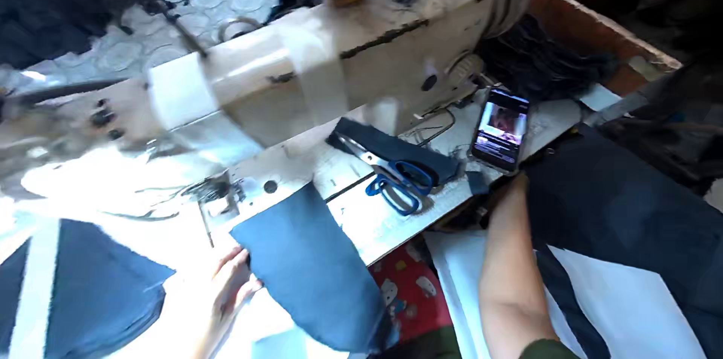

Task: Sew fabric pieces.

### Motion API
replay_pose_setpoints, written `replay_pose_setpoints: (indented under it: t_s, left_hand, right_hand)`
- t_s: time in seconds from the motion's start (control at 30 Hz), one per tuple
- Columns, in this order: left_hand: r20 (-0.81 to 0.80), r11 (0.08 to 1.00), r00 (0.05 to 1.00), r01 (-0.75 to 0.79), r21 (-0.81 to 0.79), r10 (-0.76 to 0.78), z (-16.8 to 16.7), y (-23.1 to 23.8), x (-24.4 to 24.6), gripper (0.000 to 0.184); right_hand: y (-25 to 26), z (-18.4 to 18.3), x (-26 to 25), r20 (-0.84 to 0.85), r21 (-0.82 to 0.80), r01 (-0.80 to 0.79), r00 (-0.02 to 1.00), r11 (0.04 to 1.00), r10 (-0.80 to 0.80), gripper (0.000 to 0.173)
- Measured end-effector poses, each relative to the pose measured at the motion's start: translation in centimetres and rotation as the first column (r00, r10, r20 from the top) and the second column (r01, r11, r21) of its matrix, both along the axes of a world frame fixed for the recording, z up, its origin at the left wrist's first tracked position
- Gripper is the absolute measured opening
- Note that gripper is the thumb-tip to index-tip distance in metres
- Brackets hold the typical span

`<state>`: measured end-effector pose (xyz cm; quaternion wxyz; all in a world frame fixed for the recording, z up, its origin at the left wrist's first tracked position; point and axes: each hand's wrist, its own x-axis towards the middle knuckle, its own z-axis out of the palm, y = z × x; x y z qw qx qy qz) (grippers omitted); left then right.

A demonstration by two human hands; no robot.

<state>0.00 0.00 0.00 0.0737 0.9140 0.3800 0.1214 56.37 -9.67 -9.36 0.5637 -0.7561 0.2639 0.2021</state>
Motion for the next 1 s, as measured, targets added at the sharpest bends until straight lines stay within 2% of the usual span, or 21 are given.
replay_pose_setpoints:
  t_s: [0.03, 0.07, 0.1, 0.17, 0.2, 0.23, 0.27, 0.3, 0.37, 0.4, 0.43, 0.47, 0.53, 0.57, 0.7, 0.83, 1.0]
  left_hand:
    - [0.013, 0.999, 1.0, -0.007, 0.051, 0.006, -0.3, 0.0, 0.1, 0.059]
    - [0.033, 0.995, 0.999, -0.013, 0.094, 0.01, -0.7, 0.0, 0.3, 0.06]
    - [0.051, 0.992, 0.999, -0.016, 0.124, 0.01, -0.9, 0.1, 0.4, 0.061]
    - [0.069, 0.991, 0.998, -0.016, 0.134, 0.007, -0.9, 0.1, 0.6, 0.059]
    - [0.068, 0.992, 0.998, -0.017, 0.127, 0.008, -0.8, 0.1, 0.7, 0.058]
    - [0.068, 0.993, 0.998, -0.017, 0.116, 0.01, -0.7, 0.1, 0.7, 0.058]
    - [0.068, 0.994, 0.998, -0.019, 0.106, 0.012, -0.5, 0.0, 0.8, 0.057]
    - [0.068, 0.995, 0.998, -0.015, 0.096, 0.008, -0.4, 0.0, 0.9, 0.057]
    - [0.052, 0.997, 0.999, -0.01, 0.071, 0.006, -0.1, -0.1, 1.1, 0.053]
    - [0.047, 0.998, 0.999, -0.011, 0.06, 0.008, 0.0, -0.2, 1.3, 0.051]
    - [0.046, 0.999, 0.999, -0.01, 0.052, 0.008, 0.1, -0.2, 1.3, 0.049]
    - [0.041, 0.999, 0.999, -0.014, 0.037, 0.012, 0.2, -0.2, 1.3, 0.047]
    - [0.06, 1.0, 0.998, -0.024, -0.002, 0.024, 0.3, -0.4, 1.3, 0.045]
    - [0.075, 0.999, 0.997, -0.03, -0.014, 0.031, 0.2, -0.5, 1.3, 0.046]
    - [0.08, 0.999, 0.996, -0.039, -0.005, 0.039, 0.1, -0.5, 1.0, 0.047]
    - [-0.011, 0.998, 0.998, -0.055, -0.027, 0.054, 0.5, -0.1, 0.8, 0.053]
    - [-0.039, 0.999, 0.999, -0.035, -0.008, 0.035, 0.6, 0.4, 0.7, 0.053]
  right_hand:
    - [-1.0, -1.2, -1.4, 0.302, -0.063, 0.037, 0.953, 0.997, -0.016, 0.041]
    - [-2.3, -1.2, -2.6, 0.533, -0.109, 0.03, 0.846, 0.994, 0.033, 0.043]
    - [-3.2, -0.3, -3.9, 0.718, -0.134, 0.009, 0.69, 0.991, 0.091, 0.044]
    - [-3.2, 3.3, -8.9, 0.913, -0.124, -0.128, 0.373, 0.984, 0.164, 0.039]
    - [-2.7, 5.4, -12.4, 0.936, -0.139, -0.285, 0.275, 0.948, 0.22, 0.036]
    - [-1.9, 7.2, -16.3, 0.93, -0.185, -0.473, 0.199, 0.861, 0.309, 0.033]
    - [-1.0, 8.5, -20.1, 0.907, -0.26, -0.646, 0.09, 0.717, 0.411, 0.03]
    - [0.1, 9.2, -23.5, 0.868, -0.37, -0.759, -0.077, 0.535, 0.49, 0.027]
    - [2.7, 10.0, -28.9, 0.707, -0.632, -0.751, -0.458, 0.192, 0.539, 0.029]
    - [3.8, 10.1, -30.8, 0.598, -0.716, -0.697, -0.586, 0.035, 0.547, 0.036]
    - [4.5, 10.2, -32.2, 0.491, -0.749, -0.651, -0.669, -0.122, 0.558, 0.046]
    - [5.0, 10.3, -33.2, 0.388, -0.753, -0.605, -0.725, -0.258, 0.568, 0.052]
    - [5.1, 10.0, -34.3, 0.273, -0.74, -0.542, -0.784, -0.399, 0.558, 0.056]
    - [4.9, 9.7, -34.7, 0.262, -0.738, -0.535, -0.788, -0.411, 0.556, 0.055]
    - [4.2, 8.8, -35.2, 0.27, -0.786, -0.513, -0.786, -0.344, 0.555, 0.053]
    - [4.1, 9.4, -35.1, 0.156, -0.77, -0.462, -0.805, -0.44, 0.572, 0.061]
    - [4.1, 9.5, -35.2, 0.134, -0.76, -0.46, -0.803, -0.46, 0.581, 0.063]
